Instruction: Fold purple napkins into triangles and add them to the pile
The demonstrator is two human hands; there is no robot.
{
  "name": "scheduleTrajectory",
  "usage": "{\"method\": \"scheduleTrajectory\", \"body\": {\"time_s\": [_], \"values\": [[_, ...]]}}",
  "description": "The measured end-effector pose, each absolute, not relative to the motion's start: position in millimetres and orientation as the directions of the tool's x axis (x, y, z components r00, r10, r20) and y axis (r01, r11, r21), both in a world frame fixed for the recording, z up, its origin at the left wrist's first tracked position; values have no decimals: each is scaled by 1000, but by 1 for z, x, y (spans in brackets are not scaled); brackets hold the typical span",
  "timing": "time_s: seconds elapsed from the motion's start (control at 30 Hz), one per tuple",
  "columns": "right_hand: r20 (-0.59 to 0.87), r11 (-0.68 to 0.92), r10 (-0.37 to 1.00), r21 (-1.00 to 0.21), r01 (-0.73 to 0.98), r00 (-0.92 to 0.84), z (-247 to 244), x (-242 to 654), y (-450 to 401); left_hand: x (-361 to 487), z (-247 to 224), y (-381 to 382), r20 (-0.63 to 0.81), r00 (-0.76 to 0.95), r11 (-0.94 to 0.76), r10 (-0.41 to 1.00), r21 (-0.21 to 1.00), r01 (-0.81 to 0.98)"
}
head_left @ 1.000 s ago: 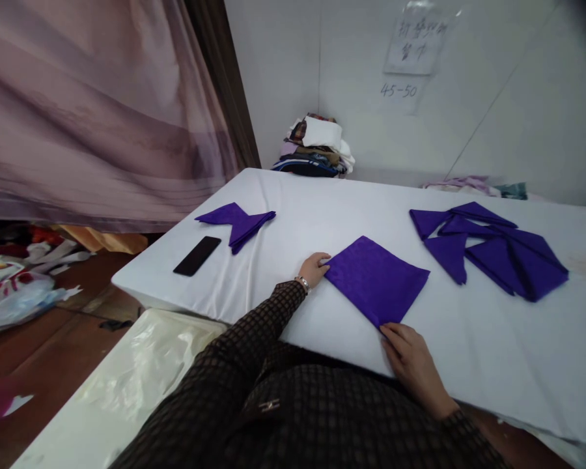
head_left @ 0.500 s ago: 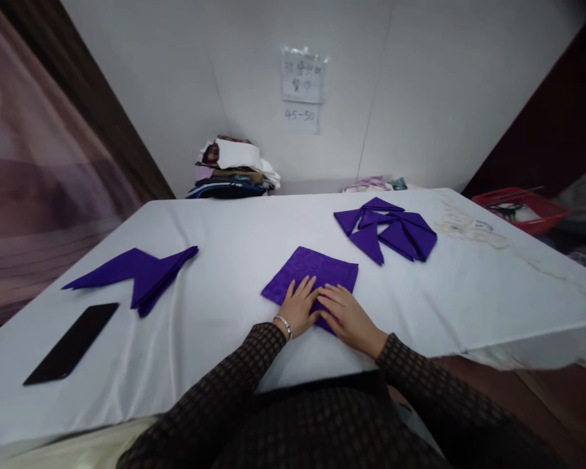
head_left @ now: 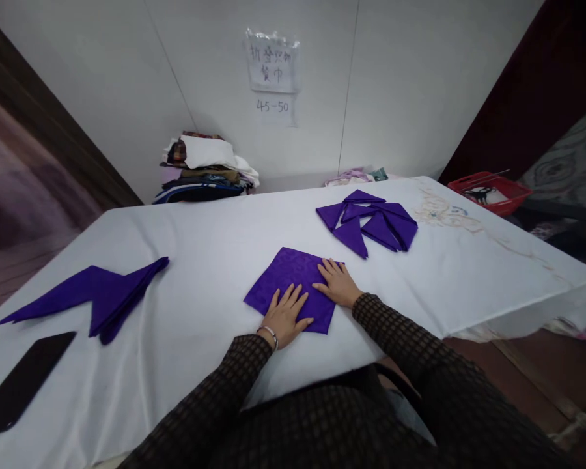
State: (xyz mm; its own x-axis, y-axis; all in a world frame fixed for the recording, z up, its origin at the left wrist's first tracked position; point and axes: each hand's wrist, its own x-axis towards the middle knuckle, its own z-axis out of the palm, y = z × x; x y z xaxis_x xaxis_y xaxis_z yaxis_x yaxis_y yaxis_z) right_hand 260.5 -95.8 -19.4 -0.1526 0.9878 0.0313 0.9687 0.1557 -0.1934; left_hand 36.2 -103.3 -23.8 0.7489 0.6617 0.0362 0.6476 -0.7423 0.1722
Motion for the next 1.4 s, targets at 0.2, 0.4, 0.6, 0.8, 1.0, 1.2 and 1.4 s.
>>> {"method": "scheduleTrajectory", "body": {"time_s": [0.2,0.4,0.6,0.8,1.0,1.2,1.4], "values": [[7,154,987,-260,953,-158,-12,264,-94,37,-18,-102,-18,739,-717,673,230,658],[27,104,995,-203,974,-100,-22,278,-95,25,-8,-93,-19,641,-618,767,247,747],[27,123,992,-165,979,-120,-21,272,-91,4,-19,-90,3,438,-434,899,136,891],[44,411,910,-204,888,-411,8,217,-65,5,-21,-93,-12,437,-432,900,119,894],[-66,508,842,-237,828,-536,-2,185,-21,5,-21,-93,-21,437,-433,899,110,895],[-21,526,837,-242,815,-546,-15,191,-6,6,-21,-94,-21,434,-430,901,111,896],[9,546,829,-232,805,-559,-15,185,-13,6,-22,-92,-7,440,-437,898,117,892]]}}
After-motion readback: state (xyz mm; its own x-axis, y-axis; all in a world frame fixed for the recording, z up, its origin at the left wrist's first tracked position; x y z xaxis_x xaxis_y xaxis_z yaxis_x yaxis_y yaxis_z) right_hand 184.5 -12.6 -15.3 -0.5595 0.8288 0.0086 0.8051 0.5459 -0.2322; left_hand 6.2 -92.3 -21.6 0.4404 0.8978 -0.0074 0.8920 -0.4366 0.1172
